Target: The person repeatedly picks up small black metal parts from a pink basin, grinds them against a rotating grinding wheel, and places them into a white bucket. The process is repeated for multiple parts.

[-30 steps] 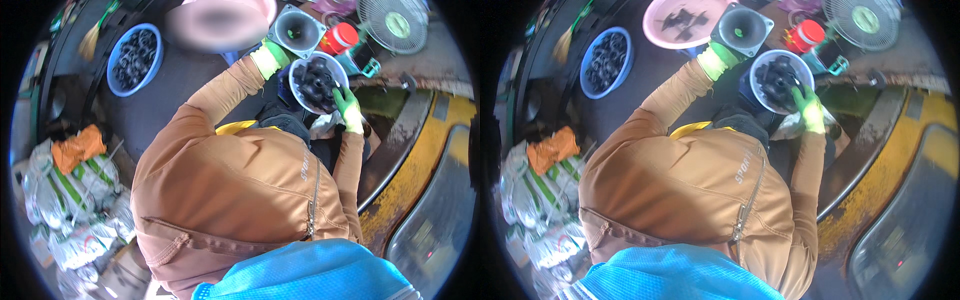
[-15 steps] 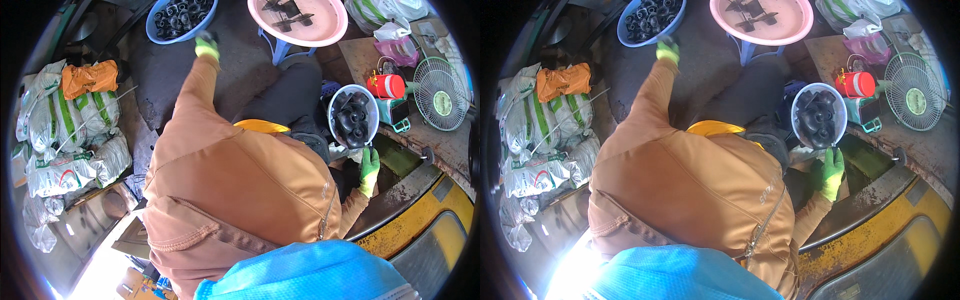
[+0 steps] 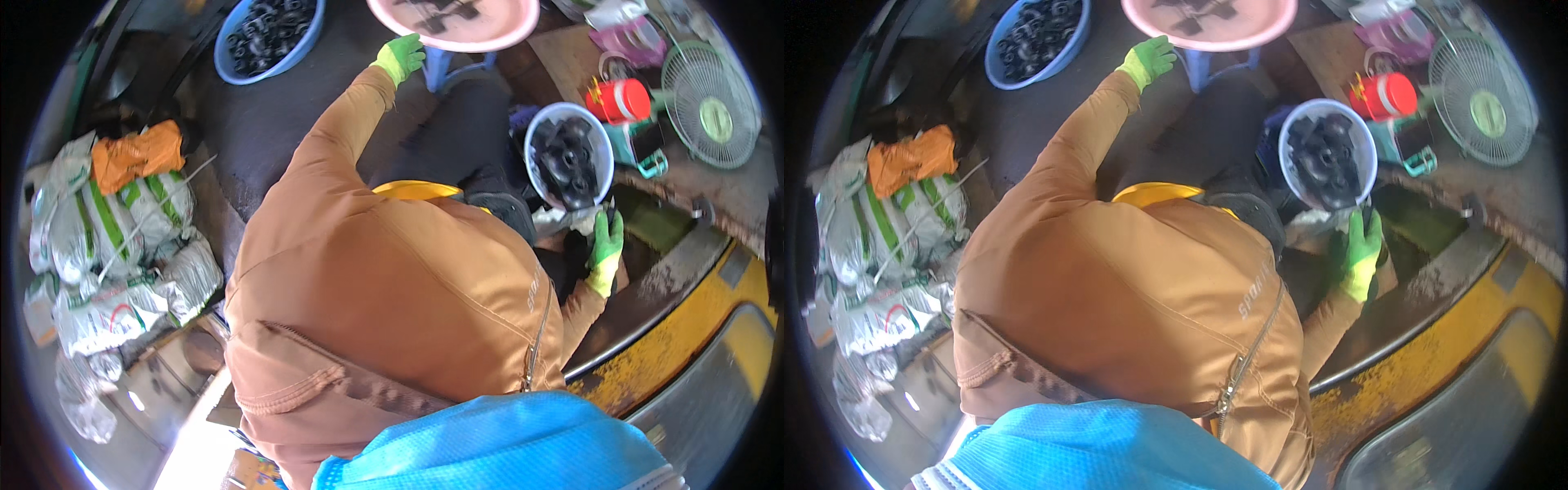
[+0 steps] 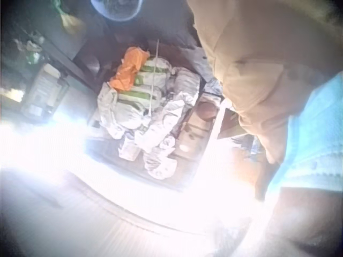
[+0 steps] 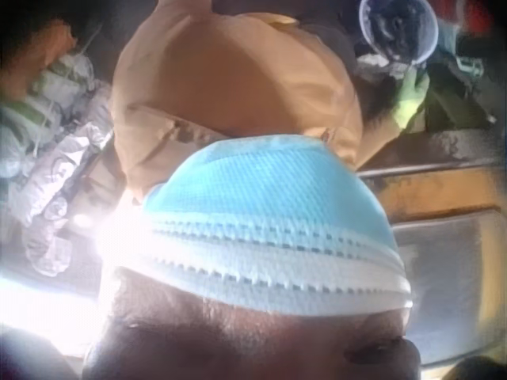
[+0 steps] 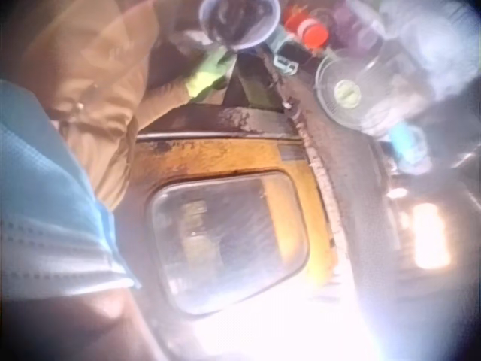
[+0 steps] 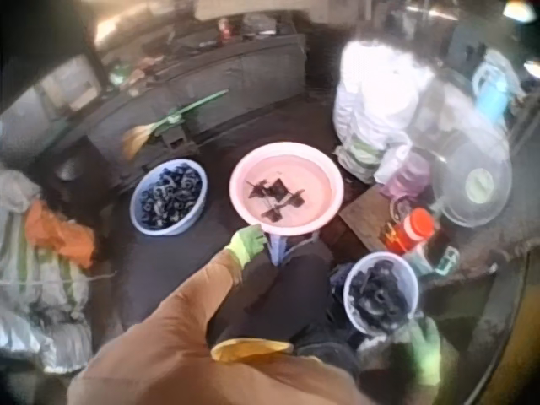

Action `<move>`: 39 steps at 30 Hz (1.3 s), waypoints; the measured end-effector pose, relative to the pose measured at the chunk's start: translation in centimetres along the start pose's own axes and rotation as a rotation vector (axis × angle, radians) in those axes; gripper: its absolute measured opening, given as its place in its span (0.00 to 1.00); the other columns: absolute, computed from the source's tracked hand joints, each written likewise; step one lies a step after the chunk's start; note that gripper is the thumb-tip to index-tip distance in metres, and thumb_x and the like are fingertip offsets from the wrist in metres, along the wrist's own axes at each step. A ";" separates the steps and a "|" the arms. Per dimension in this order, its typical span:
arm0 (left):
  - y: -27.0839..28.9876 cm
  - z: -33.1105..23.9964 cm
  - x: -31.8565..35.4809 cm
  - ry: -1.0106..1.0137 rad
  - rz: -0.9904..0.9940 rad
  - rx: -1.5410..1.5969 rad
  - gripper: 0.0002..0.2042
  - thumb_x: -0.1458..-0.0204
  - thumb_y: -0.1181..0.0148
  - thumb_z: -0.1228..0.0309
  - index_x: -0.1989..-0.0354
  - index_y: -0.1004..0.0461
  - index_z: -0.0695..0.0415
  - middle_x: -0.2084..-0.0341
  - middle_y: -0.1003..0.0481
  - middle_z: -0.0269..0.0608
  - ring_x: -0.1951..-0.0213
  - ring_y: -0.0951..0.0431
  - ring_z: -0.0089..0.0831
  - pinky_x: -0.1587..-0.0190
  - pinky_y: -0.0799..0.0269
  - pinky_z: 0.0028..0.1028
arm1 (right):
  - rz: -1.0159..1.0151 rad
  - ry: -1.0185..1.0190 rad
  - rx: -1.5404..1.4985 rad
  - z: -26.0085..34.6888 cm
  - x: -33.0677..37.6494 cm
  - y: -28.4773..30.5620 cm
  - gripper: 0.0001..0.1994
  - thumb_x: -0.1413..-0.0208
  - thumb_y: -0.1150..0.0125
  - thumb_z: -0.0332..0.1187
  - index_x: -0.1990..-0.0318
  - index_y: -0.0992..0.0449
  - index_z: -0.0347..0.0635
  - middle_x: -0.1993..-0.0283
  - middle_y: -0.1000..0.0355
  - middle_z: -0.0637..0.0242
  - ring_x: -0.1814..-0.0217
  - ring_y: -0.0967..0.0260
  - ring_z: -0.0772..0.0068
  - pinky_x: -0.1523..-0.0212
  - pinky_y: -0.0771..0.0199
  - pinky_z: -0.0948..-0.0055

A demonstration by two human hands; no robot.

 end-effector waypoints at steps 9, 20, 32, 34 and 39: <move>-25.2 0.0 7.5 -0.307 0.651 -0.484 0.20 0.40 0.47 0.66 0.42 0.30 0.63 0.47 0.26 0.43 0.52 0.23 0.32 0.51 0.27 0.28 | -0.088 -0.003 -1.041 -0.7 0.4 2.3 0.14 0.35 0.48 0.33 0.45 0.30 0.39 0.71 0.33 0.69 0.74 0.36 0.75 0.75 0.33 0.76; -39.2 12.3 11.0 -0.693 0.798 -1.633 0.29 0.51 0.38 0.53 0.44 0.29 0.62 0.50 0.26 0.58 0.46 0.26 0.50 0.43 0.32 0.42 | -0.121 -0.070 -1.056 -1.7 0.1 2.1 0.13 0.36 0.46 0.35 0.49 0.26 0.40 0.69 0.31 0.69 0.73 0.33 0.76 0.74 0.32 0.78; -38.6 1.3 19.3 -0.768 0.777 -0.919 0.34 0.65 0.23 0.55 0.50 0.24 0.62 0.55 0.22 0.49 0.52 0.22 0.37 0.49 0.27 0.36 | -0.181 -0.114 -0.570 2.0 0.6 -1.0 0.26 0.44 0.34 0.42 0.44 0.30 0.33 0.64 0.26 0.67 0.69 0.29 0.81 0.76 0.32 0.81; -38.7 -2.0 23.0 -0.970 0.759 -0.851 0.31 0.65 0.23 0.55 0.53 0.22 0.60 0.59 0.22 0.45 0.55 0.22 0.39 0.50 0.26 0.37 | -0.088 -0.029 -1.007 4.2 1.1 -2.1 0.15 0.40 0.39 0.33 0.49 0.26 0.36 0.64 0.25 0.67 0.70 0.28 0.81 0.78 0.33 0.83; -39.4 -7.2 27.0 -1.358 0.842 -0.794 0.28 0.67 0.23 0.55 0.57 0.22 0.58 0.59 0.21 0.45 0.56 0.21 0.40 0.50 0.26 0.35 | 0.035 -0.022 -1.226 7.5 2.5 -3.0 0.16 0.37 0.43 0.44 0.53 0.25 0.41 0.68 0.25 0.70 0.76 0.31 0.77 0.79 0.32 0.77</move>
Point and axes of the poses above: each hand's wrist, its own x-axis away from the middle knuckle, its own y-axis out of the back of the hand, z = x × y, the point moved 6 cm from there along -x, towards the middle knuckle
